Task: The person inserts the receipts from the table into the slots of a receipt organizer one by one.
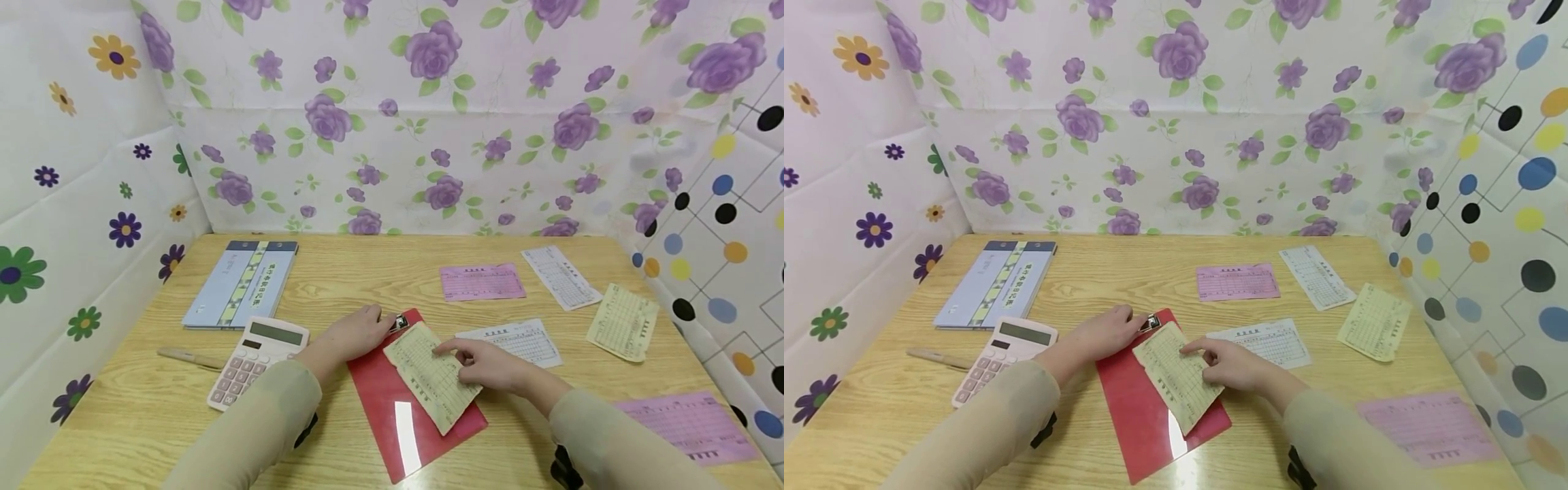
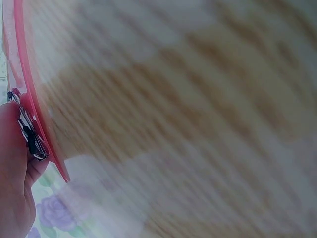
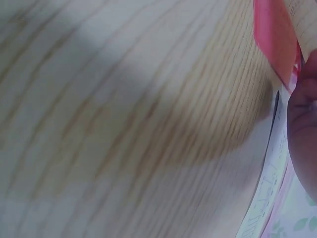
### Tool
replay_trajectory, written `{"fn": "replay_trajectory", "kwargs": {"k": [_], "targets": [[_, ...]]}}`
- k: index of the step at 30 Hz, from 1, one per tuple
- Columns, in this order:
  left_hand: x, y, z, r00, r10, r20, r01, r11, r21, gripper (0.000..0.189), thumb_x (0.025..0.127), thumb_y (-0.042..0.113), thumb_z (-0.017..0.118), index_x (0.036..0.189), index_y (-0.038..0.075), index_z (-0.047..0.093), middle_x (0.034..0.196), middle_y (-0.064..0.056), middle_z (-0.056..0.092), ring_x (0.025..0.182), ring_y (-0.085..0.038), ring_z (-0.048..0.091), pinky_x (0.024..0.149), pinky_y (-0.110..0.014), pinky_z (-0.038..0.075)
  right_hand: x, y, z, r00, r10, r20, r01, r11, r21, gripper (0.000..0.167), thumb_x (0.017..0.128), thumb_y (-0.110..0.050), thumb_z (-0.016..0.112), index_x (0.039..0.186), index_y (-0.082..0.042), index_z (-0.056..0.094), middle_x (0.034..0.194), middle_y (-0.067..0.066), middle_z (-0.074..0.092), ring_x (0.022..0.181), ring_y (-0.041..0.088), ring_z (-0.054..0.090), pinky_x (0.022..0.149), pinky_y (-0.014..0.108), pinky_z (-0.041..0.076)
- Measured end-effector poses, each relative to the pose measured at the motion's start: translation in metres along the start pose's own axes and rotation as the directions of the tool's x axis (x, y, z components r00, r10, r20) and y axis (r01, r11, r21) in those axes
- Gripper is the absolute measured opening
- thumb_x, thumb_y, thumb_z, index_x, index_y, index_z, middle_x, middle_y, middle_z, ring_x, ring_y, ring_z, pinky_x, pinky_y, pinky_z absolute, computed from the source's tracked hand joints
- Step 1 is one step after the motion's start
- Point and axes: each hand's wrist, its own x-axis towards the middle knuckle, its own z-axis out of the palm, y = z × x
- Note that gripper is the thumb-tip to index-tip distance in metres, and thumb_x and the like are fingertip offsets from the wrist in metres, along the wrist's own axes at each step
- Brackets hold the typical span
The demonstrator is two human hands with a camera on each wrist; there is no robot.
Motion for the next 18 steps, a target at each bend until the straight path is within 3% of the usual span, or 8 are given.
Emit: {"fn": "replay_trajectory", "kwargs": {"k": [3,7,13,15,18], "targets": [[0.001,-0.001,0.001,1.0,0.006,-0.007,-0.006,1.0,0.008,0.041,0.103,0.02,0.036,0.143,0.011,0.039,0.121,-0.015,0.048,0.112,-0.025,0.049,0.093,-0.036,0.044,-0.003,0.001,0.0,1.0,0.005,0.02,-0.006,0.999,0.048,0.061,0.073,0.005,0.053,0.13,-0.016,0.055,0.108,0.012,0.053,0.085,0.019,0.055,0.064,0.028,0.047],[0.001,-0.001,0.002,1.0,-0.002,-0.011,0.002,1.0,0.011,0.04,0.104,0.021,0.034,0.142,0.011,0.039,0.12,-0.014,0.048,0.11,-0.024,0.049,0.091,-0.036,0.045,-0.004,0.002,0.003,1.0,0.002,-0.014,-0.001,0.998,0.056,0.062,0.074,0.003,0.054,0.135,-0.011,0.05,0.117,0.013,0.053,0.086,0.019,0.059,0.068,0.031,0.05],[0.001,-0.001,0.002,1.0,-0.019,-0.004,0.019,0.999,-0.035,0.041,0.104,0.024,0.032,0.143,0.013,0.039,0.12,-0.013,0.048,0.109,-0.023,0.049,0.09,-0.036,0.045,-0.003,0.001,0.01,0.997,-0.017,-0.073,0.014,0.999,-0.036,0.058,0.08,-0.012,0.065,0.136,-0.011,0.049,0.128,0.01,0.052,0.097,0.016,0.057,0.088,0.037,0.045],[0.001,0.0,0.001,1.0,-0.02,-0.001,0.02,0.999,-0.038,0.041,0.104,0.024,0.033,0.143,0.013,0.039,0.12,-0.013,0.048,0.109,-0.023,0.049,0.09,-0.036,0.044,-0.003,0.0,0.013,0.996,-0.021,-0.086,0.014,0.996,-0.087,0.056,0.082,-0.019,0.067,0.135,-0.011,0.049,0.123,0.008,0.055,0.093,0.014,0.057,0.086,0.036,0.045],[0.001,0.0,0.0,1.0,-0.028,-0.001,0.028,0.999,-0.043,0.041,0.103,0.023,0.034,0.142,0.013,0.04,0.121,-0.013,0.048,0.109,-0.023,0.049,0.092,-0.035,0.044,-0.004,-0.003,0.016,0.998,-0.028,-0.059,0.022,0.994,-0.11,0.057,0.085,-0.023,0.067,0.137,-0.008,0.047,0.097,0.008,0.063,0.073,0.016,0.061,0.067,0.034,0.052]]}}
